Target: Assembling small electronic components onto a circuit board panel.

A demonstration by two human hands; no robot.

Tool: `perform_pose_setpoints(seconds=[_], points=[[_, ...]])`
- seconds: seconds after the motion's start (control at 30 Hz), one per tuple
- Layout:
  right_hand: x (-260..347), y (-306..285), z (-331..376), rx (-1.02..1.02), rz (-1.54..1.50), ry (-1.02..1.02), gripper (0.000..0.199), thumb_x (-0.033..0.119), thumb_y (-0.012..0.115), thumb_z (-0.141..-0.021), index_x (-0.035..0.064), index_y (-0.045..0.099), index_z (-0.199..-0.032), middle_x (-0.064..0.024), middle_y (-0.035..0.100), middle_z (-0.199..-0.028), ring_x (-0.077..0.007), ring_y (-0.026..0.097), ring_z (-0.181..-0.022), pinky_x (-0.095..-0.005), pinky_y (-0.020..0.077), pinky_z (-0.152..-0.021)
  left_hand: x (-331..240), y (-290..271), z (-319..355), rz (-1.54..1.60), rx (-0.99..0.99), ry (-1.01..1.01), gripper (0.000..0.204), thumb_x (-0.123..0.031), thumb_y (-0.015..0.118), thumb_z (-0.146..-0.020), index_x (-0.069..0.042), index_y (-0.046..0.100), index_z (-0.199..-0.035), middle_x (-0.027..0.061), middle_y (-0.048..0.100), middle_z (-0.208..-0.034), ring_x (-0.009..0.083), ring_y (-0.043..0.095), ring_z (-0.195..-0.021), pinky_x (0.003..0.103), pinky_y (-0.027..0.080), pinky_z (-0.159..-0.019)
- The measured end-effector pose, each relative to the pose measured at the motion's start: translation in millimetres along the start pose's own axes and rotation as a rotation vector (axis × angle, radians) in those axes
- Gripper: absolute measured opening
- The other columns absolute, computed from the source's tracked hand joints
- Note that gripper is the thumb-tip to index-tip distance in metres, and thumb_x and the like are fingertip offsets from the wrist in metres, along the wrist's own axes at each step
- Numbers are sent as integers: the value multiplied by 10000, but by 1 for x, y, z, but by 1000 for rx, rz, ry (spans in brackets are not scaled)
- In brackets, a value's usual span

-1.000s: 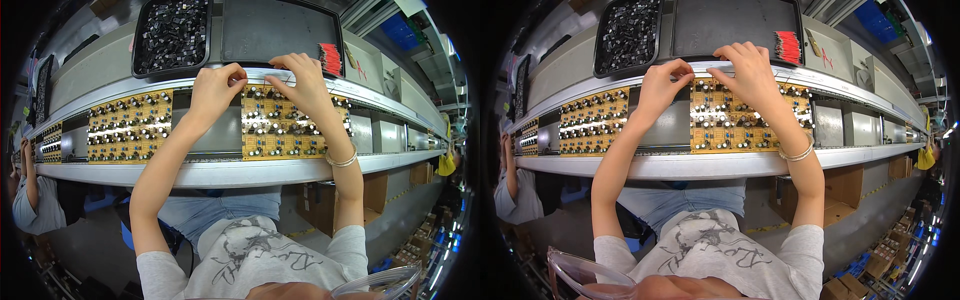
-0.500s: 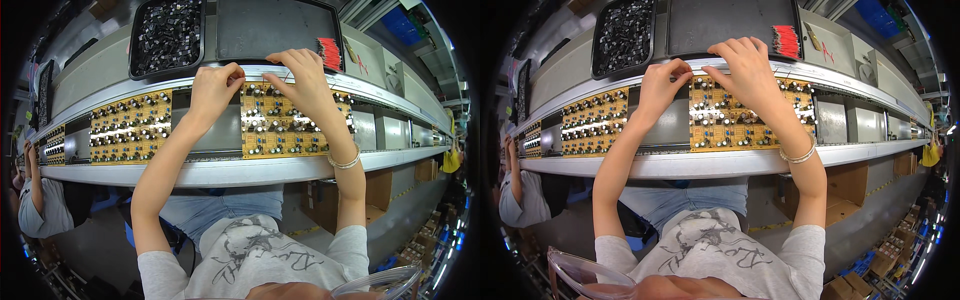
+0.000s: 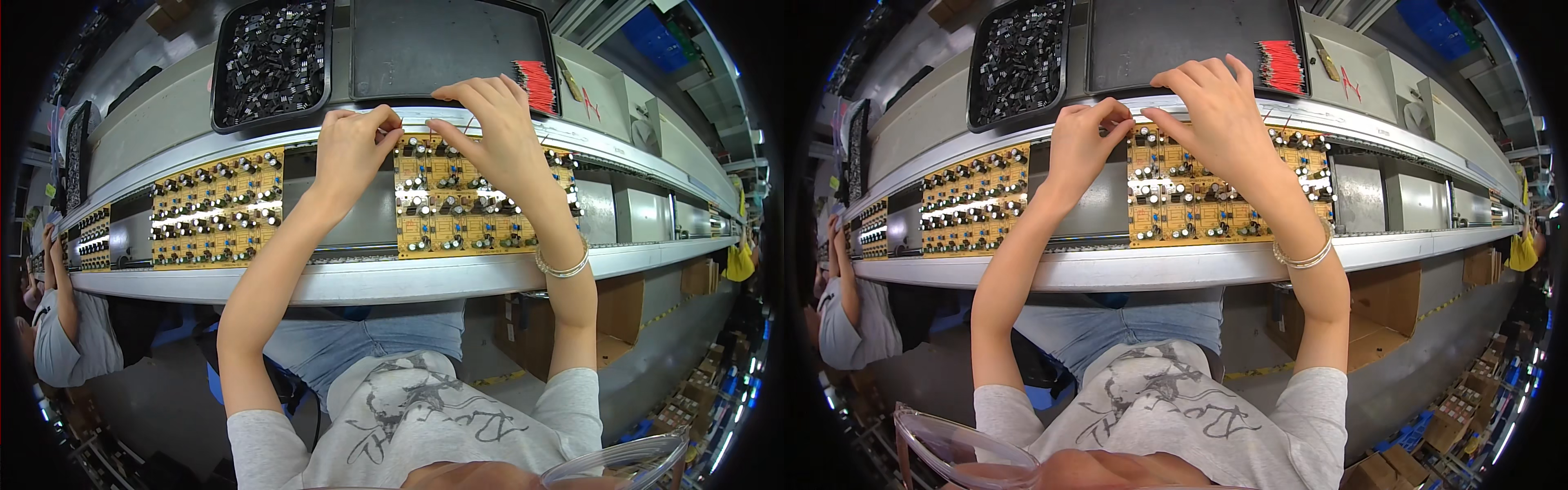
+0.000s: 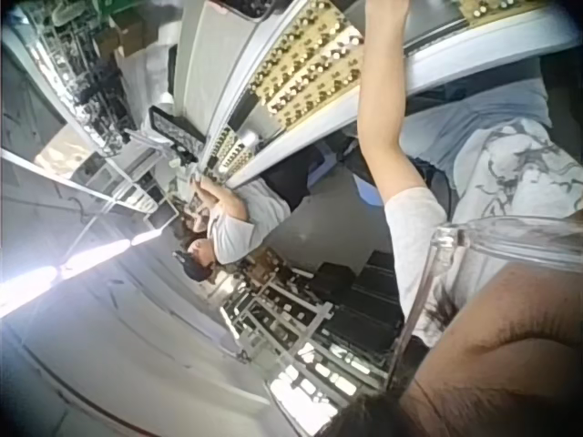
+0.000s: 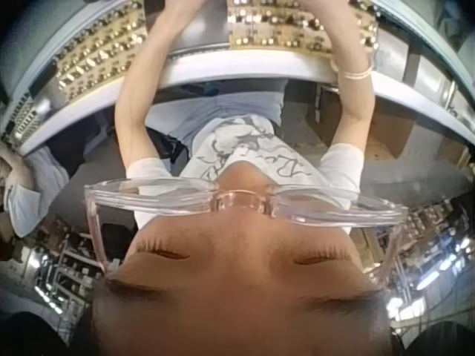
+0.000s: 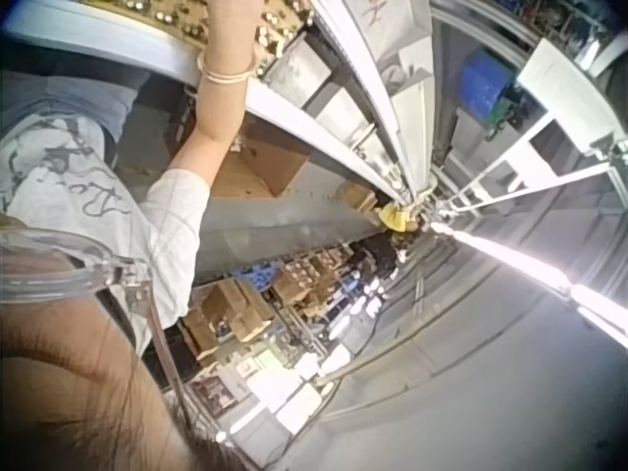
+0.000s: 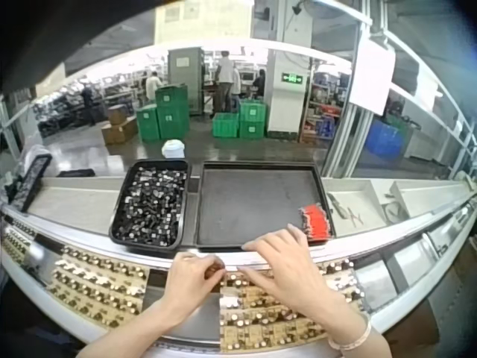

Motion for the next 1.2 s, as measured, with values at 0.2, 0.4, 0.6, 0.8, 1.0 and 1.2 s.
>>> perform_pose_setpoints(seconds=[0.2,0.4,0.6,0.8,1.0,1.2], points=[[1,-2,-1,3,0,-4,276,284,672,-802,89,611,-987,-49,590,-917,-248,540,-960,-476,306,-985,-3,2,0,17,17,-13,112,-146,701,-761,-78,615,-785,5,666,-695,146,629,-633,285,423,-752],[4,-8,-3,-27,3,-3,296,278,671,-802,90,593,-1017,-52,595,-946,-238,543,-974,-461,307,-986,-5,1,0,53,28,-26,120,-139,702,-750,-70,608,-776,3,660,-681,142,626,-627,285,434,-724],[55,-37,6,-145,-218,-32,406,150,749,-696,69,575,-1054,-55,613,-1014,-238,573,-977,-410,367,-958,-6,-10,7,-92,35,48,239,-166,706,-753,-69,583,-934,26,658,-876,160,640,-647,289,467,-628],[119,16,60,315,-106,-191,496,417,620,-803,33,533,-1105,-69,524,-785,-229,592,-776,-457,311,-1048,4,-34,1,116,67,-172,394,-187,701,-771,-67,548,-1114,67,654,-953,182,645,-705,313,491,-657],[118,32,75,408,27,-157,581,483,565,-806,2,525,-1128,-76,525,-770,-226,596,-785,-472,271,-1078,12,-47,-2,107,46,-174,340,-199,679,-779,-47,568,-1063,81,662,-910,202,650,-677,319,492,-639],[104,24,90,358,23,-146,548,465,570,-809,-3,536,-1091,-69,508,-753,-224,598,-796,-473,244,-1097,27,-61,-8,366,121,-250,350,-188,655,-813,-48,570,-1121,97,671,-974,171,639,-744,285,486,-707]])
Point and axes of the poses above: each hand's wrist, its own z-axis away from the middle knuckle, its own y-axis out of the palm, x = y × z, the point moved 3 cm from there along -z, towards the middle knuckle
